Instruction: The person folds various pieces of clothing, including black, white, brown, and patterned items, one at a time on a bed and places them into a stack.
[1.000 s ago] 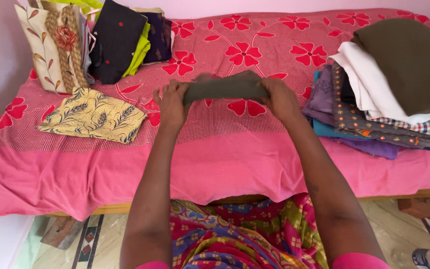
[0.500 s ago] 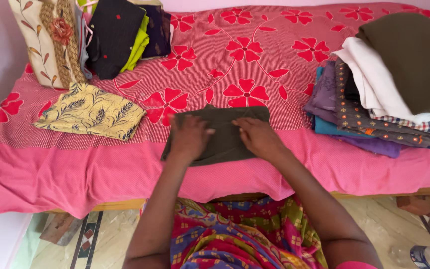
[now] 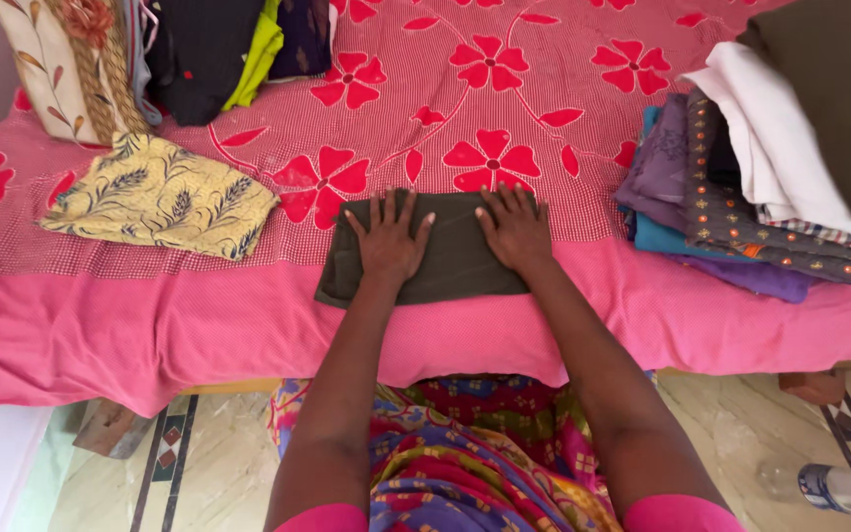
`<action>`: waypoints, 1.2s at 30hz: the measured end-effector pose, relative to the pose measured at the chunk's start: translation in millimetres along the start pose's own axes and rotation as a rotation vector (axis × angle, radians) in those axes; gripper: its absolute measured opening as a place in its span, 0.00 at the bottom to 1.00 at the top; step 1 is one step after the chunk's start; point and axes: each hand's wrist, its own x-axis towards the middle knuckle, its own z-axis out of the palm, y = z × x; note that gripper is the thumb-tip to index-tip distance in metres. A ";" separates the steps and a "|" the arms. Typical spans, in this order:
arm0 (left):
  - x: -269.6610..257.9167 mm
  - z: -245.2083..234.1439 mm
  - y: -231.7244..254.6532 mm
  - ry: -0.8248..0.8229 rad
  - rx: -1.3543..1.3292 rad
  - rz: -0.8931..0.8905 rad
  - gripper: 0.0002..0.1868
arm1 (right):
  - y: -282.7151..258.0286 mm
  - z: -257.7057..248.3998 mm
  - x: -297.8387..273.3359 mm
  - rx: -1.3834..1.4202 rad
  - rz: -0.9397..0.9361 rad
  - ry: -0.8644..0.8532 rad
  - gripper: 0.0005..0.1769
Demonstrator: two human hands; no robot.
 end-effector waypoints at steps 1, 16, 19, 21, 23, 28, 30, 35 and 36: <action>1.6 -2.4 -0.1 -0.021 0.003 -0.022 0.38 | 5.8 1.2 3.5 0.006 0.026 -0.002 0.35; -15.6 -20.0 -57.5 -0.127 0.081 -0.278 0.38 | 59.9 2.1 -5.4 -0.009 0.249 -0.119 0.38; -23.3 -34.8 -47.0 0.004 0.094 -0.224 0.39 | 45.8 -19.2 -11.2 0.012 0.283 -0.039 0.38; -30.9 -30.6 -18.5 0.210 0.093 -0.052 0.38 | 25.4 -23.2 -23.3 0.018 0.200 0.050 0.37; -29.8 -23.8 12.1 0.156 -0.133 0.197 0.37 | -5.1 -14.8 -31.9 0.022 0.032 0.119 0.35; -32.7 -0.2 45.5 -0.060 -0.185 0.245 0.41 | -38.3 13.7 -37.0 -0.013 -0.276 0.068 0.36; -24.9 5.0 40.9 -0.060 -0.153 0.229 0.40 | -31.3 15.4 -33.0 -0.003 -0.264 0.050 0.35; -0.7 16.3 21.2 -0.012 -0.043 0.166 0.38 | -12.4 16.4 -10.6 -0.026 -0.213 0.028 0.34; 6.4 14.8 19.4 -0.024 -0.032 0.140 0.38 | -9.6 13.7 -4.2 -0.020 -0.187 0.015 0.34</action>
